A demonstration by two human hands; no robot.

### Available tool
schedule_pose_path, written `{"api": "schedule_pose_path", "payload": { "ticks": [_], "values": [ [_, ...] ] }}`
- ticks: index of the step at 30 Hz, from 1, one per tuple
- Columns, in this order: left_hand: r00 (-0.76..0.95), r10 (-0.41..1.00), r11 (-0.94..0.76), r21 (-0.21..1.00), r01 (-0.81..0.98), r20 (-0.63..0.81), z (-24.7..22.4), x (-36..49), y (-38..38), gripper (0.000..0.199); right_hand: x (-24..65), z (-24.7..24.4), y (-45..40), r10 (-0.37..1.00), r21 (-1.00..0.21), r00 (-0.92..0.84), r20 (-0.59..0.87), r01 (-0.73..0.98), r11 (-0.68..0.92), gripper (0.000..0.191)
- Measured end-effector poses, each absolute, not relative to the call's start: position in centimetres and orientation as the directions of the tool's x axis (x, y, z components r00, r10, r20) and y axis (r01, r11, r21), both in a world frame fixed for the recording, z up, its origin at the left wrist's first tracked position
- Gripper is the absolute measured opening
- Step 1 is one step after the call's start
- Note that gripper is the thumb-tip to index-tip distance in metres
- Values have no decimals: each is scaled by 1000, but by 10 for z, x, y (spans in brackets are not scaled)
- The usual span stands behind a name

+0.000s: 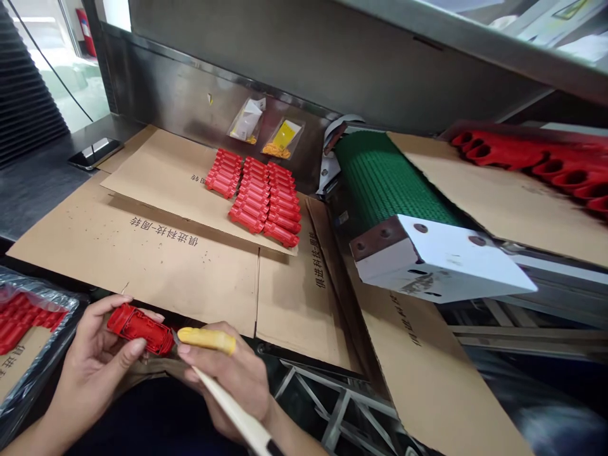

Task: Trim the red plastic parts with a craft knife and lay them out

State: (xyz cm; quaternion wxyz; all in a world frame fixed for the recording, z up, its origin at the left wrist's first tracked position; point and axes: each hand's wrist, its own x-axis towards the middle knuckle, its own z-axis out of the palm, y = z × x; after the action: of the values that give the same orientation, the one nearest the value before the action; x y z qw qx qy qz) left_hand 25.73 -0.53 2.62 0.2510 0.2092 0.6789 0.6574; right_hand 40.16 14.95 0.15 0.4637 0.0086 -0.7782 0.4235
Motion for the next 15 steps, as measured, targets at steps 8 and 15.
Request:
{"api": "schedule_pose_path", "payload": {
  "ticks": [8, 15],
  "values": [
    [-741, 609, 88, 953, -291, -283, 34, 262, 1, 40, 387, 2, 140, 478, -726, -552, 684, -447, 523, 31],
    [-755, 597, 106, 959, -262, -272, 34, 265, 1, 40, 375, -5, 131, 465, -690, -512, 722, -483, 539, 35]
  ]
}}
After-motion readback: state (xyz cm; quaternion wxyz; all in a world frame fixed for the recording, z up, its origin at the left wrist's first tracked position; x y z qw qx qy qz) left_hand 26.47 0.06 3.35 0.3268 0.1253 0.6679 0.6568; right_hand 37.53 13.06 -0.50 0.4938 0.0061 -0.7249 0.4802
